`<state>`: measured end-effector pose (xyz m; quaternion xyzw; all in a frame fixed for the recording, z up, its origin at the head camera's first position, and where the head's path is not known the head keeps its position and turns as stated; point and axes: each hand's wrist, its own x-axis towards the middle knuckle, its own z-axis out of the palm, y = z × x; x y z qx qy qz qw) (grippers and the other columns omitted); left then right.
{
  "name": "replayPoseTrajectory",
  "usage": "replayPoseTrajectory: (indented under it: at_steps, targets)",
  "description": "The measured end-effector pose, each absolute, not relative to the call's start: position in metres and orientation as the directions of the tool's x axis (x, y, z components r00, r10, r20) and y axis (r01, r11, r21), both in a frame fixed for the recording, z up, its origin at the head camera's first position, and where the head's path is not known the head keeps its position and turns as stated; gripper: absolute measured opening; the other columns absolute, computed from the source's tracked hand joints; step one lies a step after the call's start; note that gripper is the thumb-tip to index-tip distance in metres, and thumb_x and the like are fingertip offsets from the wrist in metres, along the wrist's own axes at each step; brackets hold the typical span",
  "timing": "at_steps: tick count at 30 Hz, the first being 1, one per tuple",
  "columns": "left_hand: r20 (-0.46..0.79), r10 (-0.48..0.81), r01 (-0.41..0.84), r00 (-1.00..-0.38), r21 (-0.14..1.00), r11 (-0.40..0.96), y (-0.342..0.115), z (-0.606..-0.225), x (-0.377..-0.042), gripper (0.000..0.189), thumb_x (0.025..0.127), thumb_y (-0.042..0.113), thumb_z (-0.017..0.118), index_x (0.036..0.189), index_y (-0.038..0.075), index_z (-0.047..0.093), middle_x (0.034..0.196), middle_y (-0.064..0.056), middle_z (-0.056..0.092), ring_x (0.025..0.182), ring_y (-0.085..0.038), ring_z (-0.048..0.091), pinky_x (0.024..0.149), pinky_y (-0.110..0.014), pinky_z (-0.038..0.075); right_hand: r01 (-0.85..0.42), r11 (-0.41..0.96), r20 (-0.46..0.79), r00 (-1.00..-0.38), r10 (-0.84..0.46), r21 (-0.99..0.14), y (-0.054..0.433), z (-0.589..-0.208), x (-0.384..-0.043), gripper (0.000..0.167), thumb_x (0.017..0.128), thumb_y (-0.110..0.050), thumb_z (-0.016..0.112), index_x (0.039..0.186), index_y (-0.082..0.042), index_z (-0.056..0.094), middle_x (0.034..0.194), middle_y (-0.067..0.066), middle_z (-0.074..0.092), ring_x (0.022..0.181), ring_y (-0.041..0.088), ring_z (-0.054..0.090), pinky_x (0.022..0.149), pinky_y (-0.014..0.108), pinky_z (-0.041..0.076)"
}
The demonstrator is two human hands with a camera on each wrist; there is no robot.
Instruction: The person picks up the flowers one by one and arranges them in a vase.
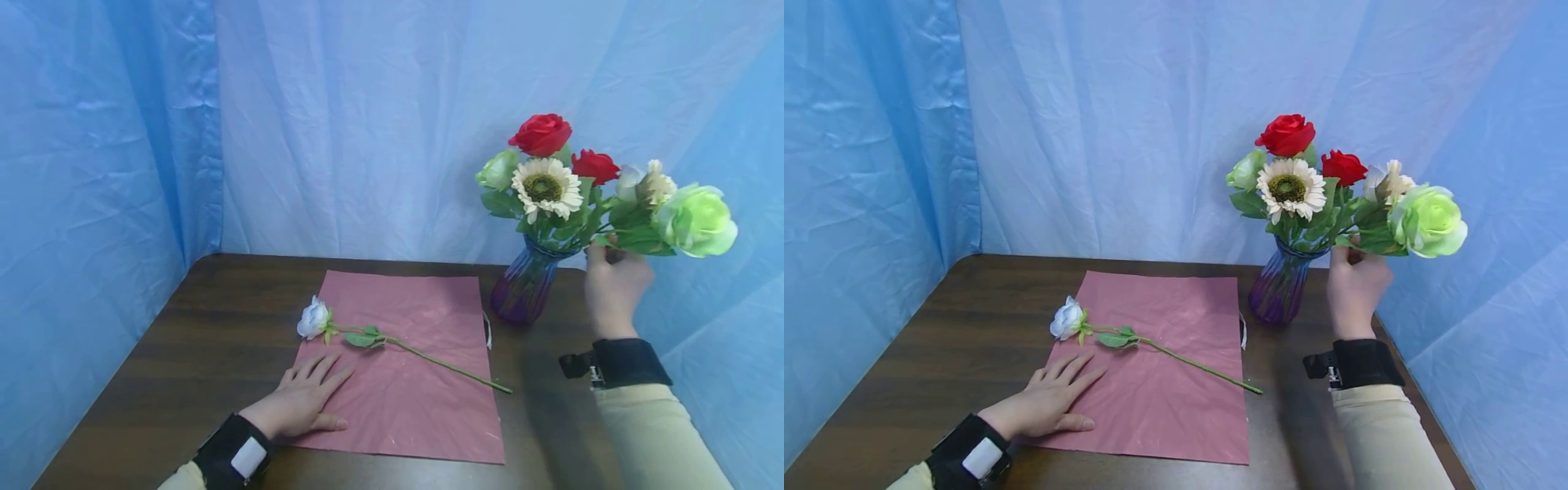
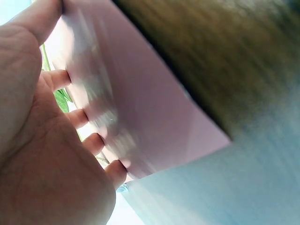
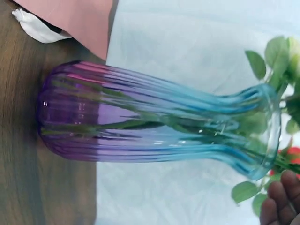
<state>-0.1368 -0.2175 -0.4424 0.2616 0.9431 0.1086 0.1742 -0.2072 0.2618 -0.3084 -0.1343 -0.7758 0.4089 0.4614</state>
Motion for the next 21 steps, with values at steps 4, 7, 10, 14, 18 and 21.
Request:
replayPoseTrajectory:
  at_steps: [4, 7, 10, 14, 18, 21]
  targets:
    - [-0.26, 0.593, 0.52, -0.762, 0.301, 0.799, -0.23, -0.442, -0.168, 0.09, 0.089, 0.073, 0.059, 0.161, 0.025, 0.034, 0.169, -0.013, 0.018, 0.152, -0.044, 0.016, 0.111, -0.071, 0.025, -0.028, 0.522, 0.432, -0.599, 0.674, -0.853, 0.265, -0.306, -0.21, 0.016, 0.098, -0.029, 0.057, 0.09, -0.02, 0.068, 0.059, -0.033, 0.054, 0.063, -0.009, 0.056, 0.065, 0.019, 0.041]
    - [-0.251, 0.637, 0.564, -0.729, 0.307, 0.767, -0.239, -0.442, -0.19, 0.089, 0.09, 0.071, 0.059, 0.16, 0.024, 0.034, 0.169, -0.013, 0.018, 0.152, -0.044, 0.016, 0.111, -0.071, 0.026, 0.061, 0.472, 0.341, -0.611, 0.714, -0.879, 0.265, -0.303, -0.211, 0.026, 0.099, -0.03, 0.054, 0.098, -0.012, 0.073, 0.059, -0.029, 0.059, 0.065, -0.006, 0.06, 0.065, 0.02, 0.043]
    - [-0.254, 0.663, 0.588, -0.704, 0.313, 0.745, -0.246, -0.441, -0.207, 0.088, 0.09, 0.071, 0.06, 0.16, 0.025, 0.034, 0.169, -0.013, 0.018, 0.152, -0.044, 0.016, 0.111, -0.071, 0.025, 0.098, 0.424, 0.281, -0.613, 0.738, -0.9, 0.266, -0.3, -0.214, 0.023, 0.099, -0.028, 0.054, 0.098, -0.015, 0.072, 0.06, -0.023, 0.062, 0.065, -0.002, 0.062, 0.065, 0.02, 0.044]
    - [-0.264, 0.674, 0.599, -0.69, 0.314, 0.737, -0.25, -0.436, -0.216, 0.089, 0.09, 0.071, 0.06, 0.161, 0.025, 0.033, 0.169, -0.013, 0.018, 0.152, -0.045, 0.017, 0.111, -0.071, 0.025, 0.08, 0.342, 0.219, -0.628, 0.747, -0.936, 0.27, -0.296, -0.22, 0.012, 0.099, -0.028, 0.058, 0.095, -0.021, 0.068, 0.06, -0.017, 0.062, 0.063, 0.004, 0.06, 0.061, 0.023, 0.041]
    - [-0.271, 0.685, 0.612, -0.676, 0.311, 0.727, -0.255, -0.432, -0.226, 0.089, 0.09, 0.071, 0.059, 0.161, 0.025, 0.033, 0.169, -0.013, 0.018, 0.152, -0.045, 0.016, 0.111, -0.071, 0.025, 0.004, 0.253, 0.191, -0.645, 0.74, -0.968, 0.27, -0.295, -0.223, 0.009, 0.099, -0.024, 0.063, 0.101, -0.018, 0.069, 0.062, -0.012, 0.061, 0.061, 0.007, 0.058, 0.054, 0.023, 0.038]
    - [-0.276, 0.695, 0.623, -0.664, 0.31, 0.718, -0.259, -0.429, -0.233, 0.088, 0.091, 0.071, 0.059, 0.161, 0.025, 0.033, 0.169, -0.014, 0.018, 0.153, -0.044, 0.016, 0.111, -0.071, 0.026, -0.071, 0.194, 0.192, -0.665, 0.722, -0.978, 0.267, -0.297, -0.225, 0.006, 0.097, -0.019, 0.066, 0.1, -0.016, 0.07, 0.064, -0.009, 0.062, 0.059, 0.008, 0.057, 0.053, 0.02, 0.04]
